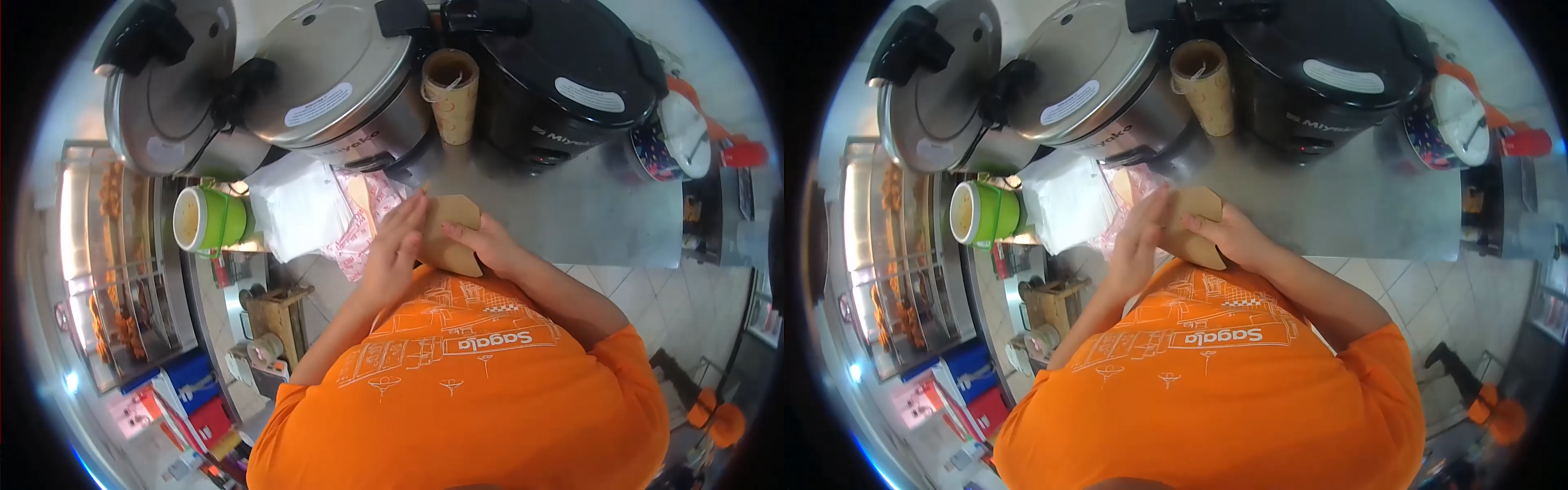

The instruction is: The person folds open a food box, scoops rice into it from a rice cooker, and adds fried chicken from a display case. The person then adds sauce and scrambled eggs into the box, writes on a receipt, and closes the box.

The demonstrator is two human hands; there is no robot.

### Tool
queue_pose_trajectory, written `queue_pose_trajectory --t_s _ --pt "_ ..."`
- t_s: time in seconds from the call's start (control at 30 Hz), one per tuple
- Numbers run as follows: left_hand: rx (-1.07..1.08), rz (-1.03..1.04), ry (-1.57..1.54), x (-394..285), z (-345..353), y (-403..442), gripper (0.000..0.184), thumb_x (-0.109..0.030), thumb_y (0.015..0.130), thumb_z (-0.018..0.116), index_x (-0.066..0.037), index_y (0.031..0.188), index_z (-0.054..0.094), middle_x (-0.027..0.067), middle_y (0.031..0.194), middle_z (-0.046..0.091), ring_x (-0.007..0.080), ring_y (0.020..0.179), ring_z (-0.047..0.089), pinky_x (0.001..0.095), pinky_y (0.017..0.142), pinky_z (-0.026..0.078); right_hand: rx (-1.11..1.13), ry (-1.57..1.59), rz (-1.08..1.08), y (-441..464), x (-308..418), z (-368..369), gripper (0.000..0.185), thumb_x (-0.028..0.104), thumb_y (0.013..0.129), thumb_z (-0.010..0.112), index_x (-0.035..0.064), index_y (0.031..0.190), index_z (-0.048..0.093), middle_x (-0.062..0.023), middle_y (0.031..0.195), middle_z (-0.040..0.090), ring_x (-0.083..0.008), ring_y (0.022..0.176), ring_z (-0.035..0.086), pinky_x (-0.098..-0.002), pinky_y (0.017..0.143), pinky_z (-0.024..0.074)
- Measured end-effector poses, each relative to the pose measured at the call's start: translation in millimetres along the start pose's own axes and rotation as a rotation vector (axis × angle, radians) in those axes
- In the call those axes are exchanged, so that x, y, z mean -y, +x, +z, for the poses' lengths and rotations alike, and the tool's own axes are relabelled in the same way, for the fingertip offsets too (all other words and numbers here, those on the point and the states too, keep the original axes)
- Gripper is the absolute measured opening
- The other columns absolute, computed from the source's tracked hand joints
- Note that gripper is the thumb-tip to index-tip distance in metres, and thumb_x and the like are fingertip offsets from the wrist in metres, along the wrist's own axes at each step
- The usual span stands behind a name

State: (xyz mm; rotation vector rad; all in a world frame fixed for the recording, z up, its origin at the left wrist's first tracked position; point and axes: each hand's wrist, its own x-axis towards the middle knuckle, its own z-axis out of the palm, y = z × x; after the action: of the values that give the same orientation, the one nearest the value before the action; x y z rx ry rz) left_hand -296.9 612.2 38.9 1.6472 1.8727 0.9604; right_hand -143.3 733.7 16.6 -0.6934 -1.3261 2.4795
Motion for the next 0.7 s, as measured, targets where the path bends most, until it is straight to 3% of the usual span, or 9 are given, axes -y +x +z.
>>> queue_pose_trajectory --t_s 0.07,0.17,0.3,0.37,0.4,0.47,0.57,0.6,0.7 --pt "-0.041 -0.186 -0.484 12 -11 8 0.048 -0.013 0.098 0.04 0.0 0.143 0.034 0.0182 0.147 0.036 0.0287 0.138 0.031 0.0359 0.113 0.023 0.048 0.14 0.11 -1 2 12 0.039 0.027 0.095 0.058 0.0048 0.127 0.052 -0.0036 0.117 0.058 -0.0129 0.107 0.053 -0.0292 0.09 0.0441" --pt "0.214 -0.173 -0.428 24 -29 12 0.051 -0.014 0.098 0.04 -0.001 0.146 0.027 0.0161 0.148 0.035 0.0285 0.138 0.031 0.0351 0.112 0.022 -0.072 0.043 0.068 3 -12 31 0.04 0.028 0.095 0.058 0.0052 0.127 0.051 -0.0027 0.119 0.057 -0.0128 0.108 0.053 -0.0297 0.09 0.044" --pt "0.309 -0.083 -0.371 58 -36 13 0.05 -0.017 0.1 0.038 -0.001 0.145 0.029 0.0154 0.147 0.036 0.0267 0.138 0.03 0.0344 0.112 0.023 -0.182 0.09 0.123 -10 -7 51 0.039 0.026 0.094 0.059 0.0035 0.125 0.052 -0.007 0.116 0.06 -0.0154 0.105 0.056 -0.0307 0.089 0.0453" --pt "0.385 -0.402 -0.71 85 -32 21 0.05 -0.022 0.101 0.038 -0.001 0.145 0.03 0.0158 0.147 0.036 0.0271 0.137 0.031 0.0337 0.111 0.024 0.046 -0.712 0.16 -18 -3 45 0.038 0.022 0.092 0.061 0.0006 0.122 0.053 -0.013 0.111 0.063 -0.0196 0.101 0.06 -0.0315 0.087 0.0465" --pt "0.408 -0.394 -0.719 88 -32 18 0.05 -0.022 0.101 0.038 -0.001 0.145 0.03 0.0158 0.147 0.036 0.0271 0.137 0.031 0.0337 0.111 0.024 0.022 -0.711 0.168 -20 -11 50 0.038 0.022 0.092 0.061 0.0006 0.122 0.053 -0.013 0.111 0.063 -0.0196 0.101 0.06 -0.0315 0.087 0.0465" --pt "0.324 -0.149 -0.47 84 -37 13 0.05 -0.023 0.097 0.044 -0.003 0.142 0.035 0.0162 0.144 0.039 0.0286 0.135 0.034 0.0367 0.111 0.024 -0.191 -0.727 0.015 -24 -32 60 0.037 0.018 0.089 0.064 -0.0012 0.119 0.053 -0.017 0.107 0.064 -0.0236 0.097 0.062 -0.0322 0.084 0.0472" --pt "0.161 0.216 -0.12 69 -43 7 0.051 -0.024 0.092 0.054 -0.005 0.138 0.043 0.0167 0.14 0.044 0.0309 0.132 0.039 0.0412 0.11 0.025 -0.462 -0.647 -0.026 -17 -48 82 0.035 0.014 0.088 0.064 -0.0008 0.118 0.054 -0.0132 0.111 0.063 -0.0194 0.1 0.06 -0.0313 0.086 0.0464" --pt "0.098 0.326 -0.003 67 -44 5 0.051 -0.024 0.091 0.057 -0.006 0.136 0.045 0.0169 0.139 0.045 0.0317 0.131 0.04 0.0427 0.11 0.025 -0.477 -0.647 -0.019 -17 -46 89 0.035 0.014 0.088 0.064 -0.0008 0.118 0.054 -0.0132 0.111 0.063 -0.0194 0.1 0.06 -0.0313 0.086 0.0464" --pt "0.1 0.502 -0.098 69 -48 3 0.048 -0.019 0.085 0.061 -0.007 0.131 0.051 0.0152 0.132 0.052 0.0342 0.124 0.046 0.0451 0.108 0.026 -0.282 -0.351 -0.102 -17 -41 103 0.032 0.012 0.088 0.064 -0.0001 0.116 0.055 -0.0076 0.111 0.063 -0.0144 0.1 0.058 -0.0298 0.086 0.0459"
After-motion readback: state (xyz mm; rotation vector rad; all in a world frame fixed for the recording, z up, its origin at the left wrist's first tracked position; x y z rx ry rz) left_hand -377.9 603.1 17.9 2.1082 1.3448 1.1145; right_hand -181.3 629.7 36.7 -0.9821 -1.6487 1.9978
